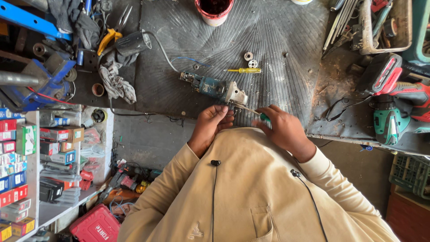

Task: The person uses a screwdriver to remove screws from a handheld power tool on a workbench, then places the screws on the table. The person continues to remove additional screws from the tool.

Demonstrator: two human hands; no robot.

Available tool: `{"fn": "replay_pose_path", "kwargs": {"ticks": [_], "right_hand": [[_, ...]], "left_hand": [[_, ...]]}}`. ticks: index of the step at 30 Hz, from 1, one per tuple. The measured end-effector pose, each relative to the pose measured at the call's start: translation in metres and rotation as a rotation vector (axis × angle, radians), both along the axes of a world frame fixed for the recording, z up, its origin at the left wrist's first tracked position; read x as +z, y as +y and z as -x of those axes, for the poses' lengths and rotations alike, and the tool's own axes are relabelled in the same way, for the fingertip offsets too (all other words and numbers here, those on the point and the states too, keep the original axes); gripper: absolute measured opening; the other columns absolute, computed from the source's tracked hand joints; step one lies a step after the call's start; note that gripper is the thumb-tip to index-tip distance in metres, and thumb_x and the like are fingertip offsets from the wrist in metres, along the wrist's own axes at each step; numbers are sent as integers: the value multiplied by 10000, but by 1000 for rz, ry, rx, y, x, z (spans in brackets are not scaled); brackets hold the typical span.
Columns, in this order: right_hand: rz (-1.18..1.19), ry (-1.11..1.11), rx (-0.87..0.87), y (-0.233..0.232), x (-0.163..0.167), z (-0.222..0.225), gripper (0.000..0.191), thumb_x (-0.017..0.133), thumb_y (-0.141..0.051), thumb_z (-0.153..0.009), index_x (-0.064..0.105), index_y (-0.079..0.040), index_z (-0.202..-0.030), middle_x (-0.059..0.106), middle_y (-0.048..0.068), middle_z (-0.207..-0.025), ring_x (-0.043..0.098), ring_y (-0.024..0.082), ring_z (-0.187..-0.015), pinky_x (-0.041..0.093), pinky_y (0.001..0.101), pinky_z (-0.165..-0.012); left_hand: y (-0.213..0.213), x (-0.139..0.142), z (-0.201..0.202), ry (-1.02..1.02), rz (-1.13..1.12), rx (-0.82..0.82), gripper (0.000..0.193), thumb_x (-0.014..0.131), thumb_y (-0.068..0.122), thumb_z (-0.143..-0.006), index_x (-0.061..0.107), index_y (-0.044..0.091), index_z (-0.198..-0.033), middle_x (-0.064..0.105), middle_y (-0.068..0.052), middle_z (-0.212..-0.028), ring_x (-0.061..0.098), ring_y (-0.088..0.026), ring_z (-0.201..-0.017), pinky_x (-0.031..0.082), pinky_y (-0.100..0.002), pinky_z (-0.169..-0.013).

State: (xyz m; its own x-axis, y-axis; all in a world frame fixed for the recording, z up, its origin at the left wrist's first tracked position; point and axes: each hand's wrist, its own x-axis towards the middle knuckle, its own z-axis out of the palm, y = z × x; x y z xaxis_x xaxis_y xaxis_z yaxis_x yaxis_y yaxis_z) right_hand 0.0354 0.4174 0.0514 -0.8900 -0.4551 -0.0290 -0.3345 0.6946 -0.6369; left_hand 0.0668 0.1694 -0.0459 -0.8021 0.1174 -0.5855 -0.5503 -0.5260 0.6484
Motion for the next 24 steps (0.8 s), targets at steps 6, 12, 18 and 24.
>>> {"fn": "replay_pose_path", "kwargs": {"ticks": [6,12,18,24], "right_hand": [[-59,33,-14,-11,-7,4,161,706,-241,-952,676,-84,-963,659,131,-913,668,377,-726,535,473,-641],[-63,100,-66,-22,-5,4,189,718,-227,-914,677,-46,-950,680,120,-885,669,367,-728,537,461,-626],[-57,168,-41,-26,-3,4,139,734,-237,-967,713,-102,-941,689,77,-875,686,315,-789,544,427,-666],[-22,124,-64,-29,5,5,174,770,-207,-864,661,-72,-866,674,86,-857,683,317,-756,538,433,-643]], "left_hand": [[8,4,5,-17,-128,53,151,651,192,-993,639,51,-1045,720,-60,-964,716,-144,-811,626,-331,-738],[4,61,2,941,1263,-69,140,732,149,-969,676,65,-1067,659,-94,-1015,678,-273,-925,561,-383,-798],[-10,86,26,1264,1481,-239,235,741,113,-942,721,102,-1176,623,-55,-1061,629,-266,-965,508,-420,-890],[-15,77,30,1356,1493,-295,301,722,87,-894,751,141,-1188,634,-20,-1031,627,-228,-928,504,-404,-849]]}}
